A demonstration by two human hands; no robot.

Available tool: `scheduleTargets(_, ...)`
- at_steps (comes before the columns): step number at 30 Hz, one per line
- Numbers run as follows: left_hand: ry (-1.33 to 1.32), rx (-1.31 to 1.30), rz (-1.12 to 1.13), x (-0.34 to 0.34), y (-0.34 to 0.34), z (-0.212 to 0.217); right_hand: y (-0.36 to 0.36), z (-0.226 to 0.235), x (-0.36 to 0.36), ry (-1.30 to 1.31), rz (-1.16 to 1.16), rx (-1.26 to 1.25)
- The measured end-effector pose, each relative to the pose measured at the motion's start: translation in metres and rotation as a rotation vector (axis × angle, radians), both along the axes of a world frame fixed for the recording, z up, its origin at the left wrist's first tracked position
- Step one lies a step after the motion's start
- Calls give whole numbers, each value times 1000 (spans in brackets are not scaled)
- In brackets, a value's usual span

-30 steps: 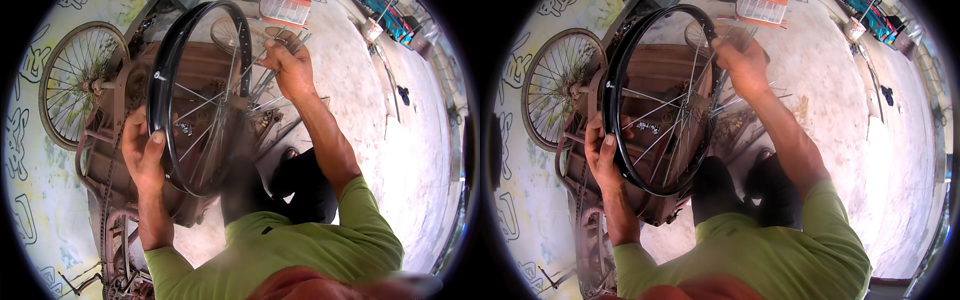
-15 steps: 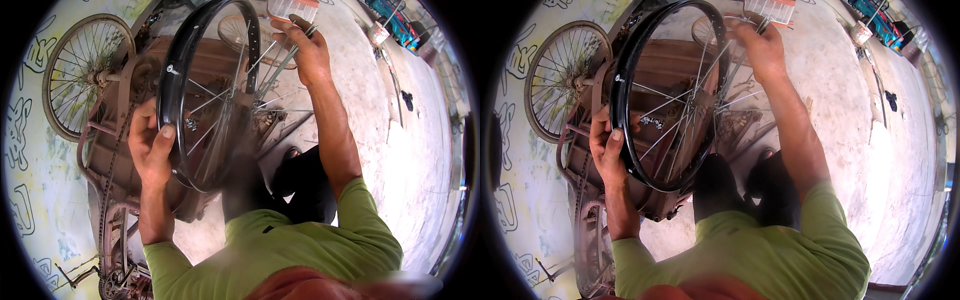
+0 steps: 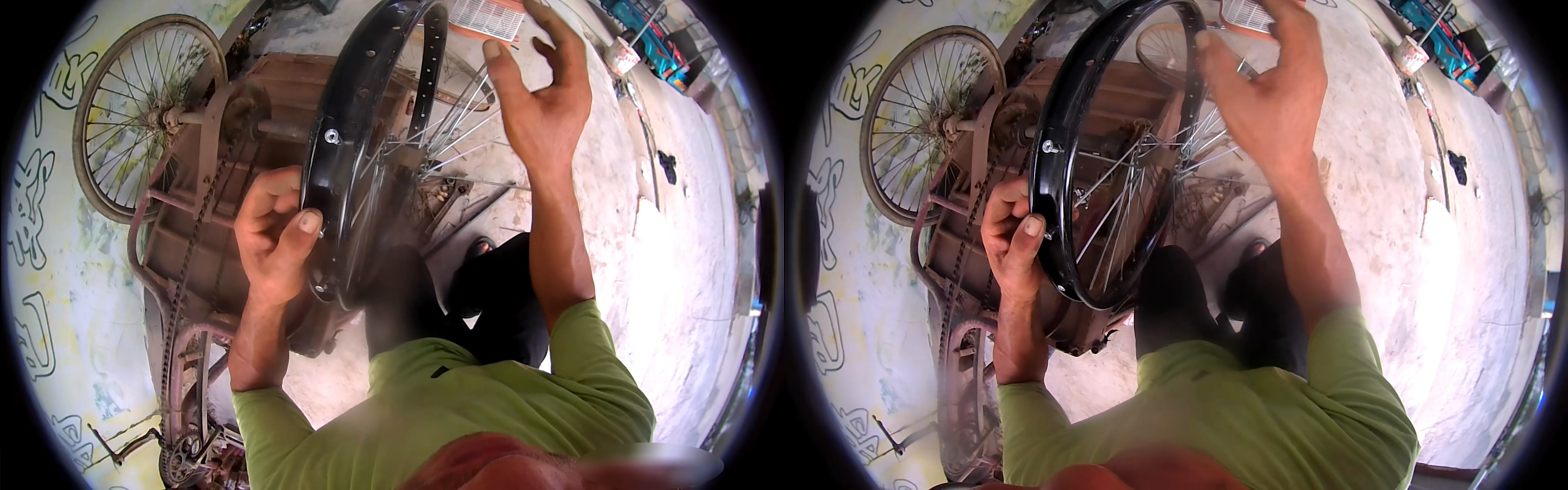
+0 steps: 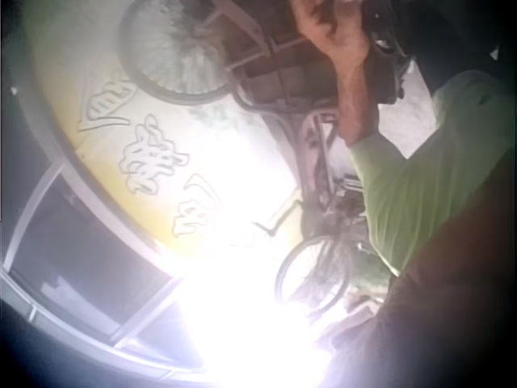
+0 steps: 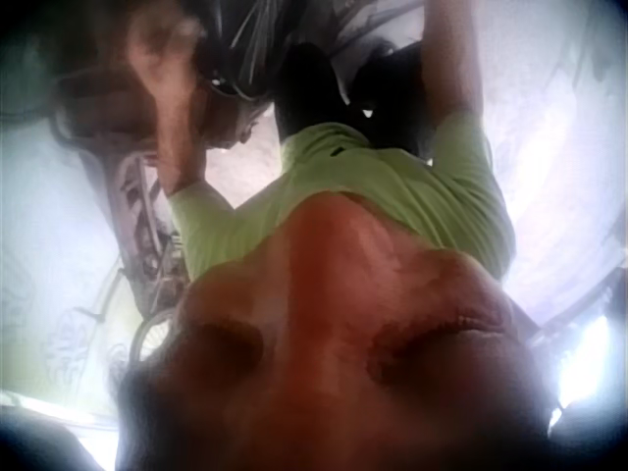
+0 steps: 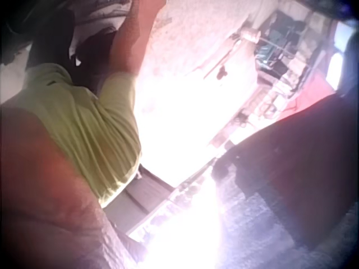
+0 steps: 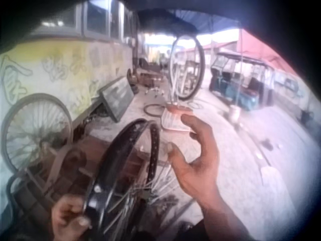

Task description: The person is assembling a bicycle wheel by inserting spokes into the rim and hub. They are seen threading the spokes through the rim holes and securing them to the hub, working methodically around the wheel.

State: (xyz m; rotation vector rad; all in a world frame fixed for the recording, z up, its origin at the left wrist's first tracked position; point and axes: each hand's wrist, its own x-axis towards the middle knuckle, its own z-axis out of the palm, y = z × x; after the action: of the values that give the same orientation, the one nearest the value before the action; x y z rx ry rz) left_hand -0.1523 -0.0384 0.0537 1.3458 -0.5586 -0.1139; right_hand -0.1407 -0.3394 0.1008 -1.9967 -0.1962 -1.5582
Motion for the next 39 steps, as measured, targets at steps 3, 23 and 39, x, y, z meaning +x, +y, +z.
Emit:
scheduleTargets(3,57,-39,-67,-5,-3,3,36,-11,-19,417,408,196)
scheduleTargets(23,57,-32,-130,-5,-6,6,14,-75,55,1178,-206,-1274)
scheduleTargets(39,-80,91,-109,-18,-7,9,-58,-185,165,1315,379,-1219)
